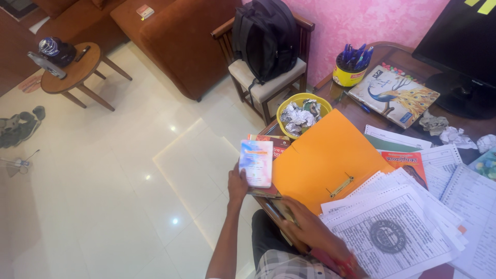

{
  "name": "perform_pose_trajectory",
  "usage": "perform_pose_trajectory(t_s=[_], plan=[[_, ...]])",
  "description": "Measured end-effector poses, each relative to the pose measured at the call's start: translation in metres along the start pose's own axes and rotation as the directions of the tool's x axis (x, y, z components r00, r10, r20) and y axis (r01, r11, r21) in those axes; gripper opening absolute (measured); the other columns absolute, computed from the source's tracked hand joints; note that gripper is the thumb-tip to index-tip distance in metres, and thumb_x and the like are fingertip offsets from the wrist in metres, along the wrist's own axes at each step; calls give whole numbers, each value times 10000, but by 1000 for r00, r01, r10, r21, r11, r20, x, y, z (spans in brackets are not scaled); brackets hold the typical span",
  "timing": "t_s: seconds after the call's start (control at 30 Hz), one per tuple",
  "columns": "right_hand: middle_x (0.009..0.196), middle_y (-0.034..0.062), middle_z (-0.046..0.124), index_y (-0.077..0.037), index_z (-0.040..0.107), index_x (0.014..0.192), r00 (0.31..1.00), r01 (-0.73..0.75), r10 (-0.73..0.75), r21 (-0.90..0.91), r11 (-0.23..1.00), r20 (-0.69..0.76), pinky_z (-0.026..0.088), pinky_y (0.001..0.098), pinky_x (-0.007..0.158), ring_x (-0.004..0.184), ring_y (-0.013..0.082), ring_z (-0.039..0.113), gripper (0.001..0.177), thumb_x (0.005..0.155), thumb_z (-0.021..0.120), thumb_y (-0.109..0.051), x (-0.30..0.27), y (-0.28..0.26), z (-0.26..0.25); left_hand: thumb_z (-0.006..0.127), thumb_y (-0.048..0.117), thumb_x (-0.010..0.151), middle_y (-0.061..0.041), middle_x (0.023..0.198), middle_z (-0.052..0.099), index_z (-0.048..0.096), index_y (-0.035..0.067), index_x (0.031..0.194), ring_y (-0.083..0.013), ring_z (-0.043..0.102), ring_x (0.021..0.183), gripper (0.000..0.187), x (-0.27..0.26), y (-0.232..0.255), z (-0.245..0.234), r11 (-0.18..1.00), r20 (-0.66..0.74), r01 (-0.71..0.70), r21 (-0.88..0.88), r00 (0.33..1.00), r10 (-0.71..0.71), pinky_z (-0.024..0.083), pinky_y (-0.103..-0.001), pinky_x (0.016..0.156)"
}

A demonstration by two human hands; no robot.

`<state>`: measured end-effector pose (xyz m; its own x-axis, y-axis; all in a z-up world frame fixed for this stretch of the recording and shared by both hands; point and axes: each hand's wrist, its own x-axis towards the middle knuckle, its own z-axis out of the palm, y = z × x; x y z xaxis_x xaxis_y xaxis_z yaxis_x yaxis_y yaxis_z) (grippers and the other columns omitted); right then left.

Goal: The person organizes a cluttered desk by sorting pens into a holder, moving a book, and arranging papers and folders. They also place crumpled paper into a small yellow bowl and handle several notebooks and loose sheets.

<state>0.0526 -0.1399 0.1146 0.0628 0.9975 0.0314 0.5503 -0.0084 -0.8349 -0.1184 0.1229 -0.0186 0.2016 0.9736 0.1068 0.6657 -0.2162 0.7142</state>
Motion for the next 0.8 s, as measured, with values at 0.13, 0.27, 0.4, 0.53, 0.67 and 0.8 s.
perform_pose_trajectory(t_s=[0.13, 0.27, 0.4, 0.53, 0.67, 0.8], plan=[[1611, 218, 295, -29, 368, 1515, 991, 131, -116, -344, 930, 65, 255, 524, 1180, 1476, 432, 272, 678, 935, 628, -265, 61, 13, 20, 514, 351, 1022, -241, 1219, 544, 525, 155, 1453, -431, 651, 1032, 473, -5, 21, 11, 991, 74, 75, 114, 994, -84, 536, -497, 896], [1625, 188, 290, -77, 376, 1518, 995, 99, -62, -576, 812, 84, 211, 600, 1182, 1500, 409, 249, 685, 906, 632, -245, 87, 31, 46, 522, 386, 1017, -226, 1258, 519, 545, 201, 1427, -437, 657, 1024, 450, -8, 40, 1, 988, 60, 89, 126, 993, -97, 545, -544, 884], [1628, 180, 302, -98, 398, 1527, 987, 136, -159, -627, 767, 19, 216, 651, 1151, 1492, 399, 276, 672, 918, 636, -255, 89, 36, 54, 516, 445, 1010, -99, 1283, 542, 537, 273, 1407, -409, 593, 1137, 432, -7, 68, -3, 850, 29, 135, 509, 984, -174, 464, -670, 866], [1625, 164, 280, -108, 419, 1485, 994, 63, -18, -412, 909, 112, 165, 630, 1185, 1506, 387, 234, 598, 960, 641, -291, 85, 24, 32, 522, 425, 994, -79, 1349, 543, 518, 228, 1428, -392, 528, 1198, 477, -16, 65, -1, 824, -27, 54, 564, 999, -48, 484, -642, 871], [1547, 175, 455, -70, 545, 1426, 980, 182, -194, -203, 962, -41, 275, 542, 1173, 1436, 372, 391, 525, 916, 657, -129, 54, 36, 1, 495, 372, 1022, -120, 1407, 523, 501, 164, 1451, -410, 520, 1212, 476, -18, 56, 10, 862, -39, 50, 504, 999, -35, 522, -615, 854], [1321, 112, 691, -80, 699, 1189, 869, 247, -316, -220, 944, -381, 493, 450, 1085, 1286, 327, 626, 410, 801, 609, 18, 25, 89, -49, 492, 356, 1026, -113, 1401, 524, 495, 177, 1450, -399, 515, 1230, 460, -16, 61, 12, 833, -19, 99, 545, 994, -106, 541, -590, 854]])
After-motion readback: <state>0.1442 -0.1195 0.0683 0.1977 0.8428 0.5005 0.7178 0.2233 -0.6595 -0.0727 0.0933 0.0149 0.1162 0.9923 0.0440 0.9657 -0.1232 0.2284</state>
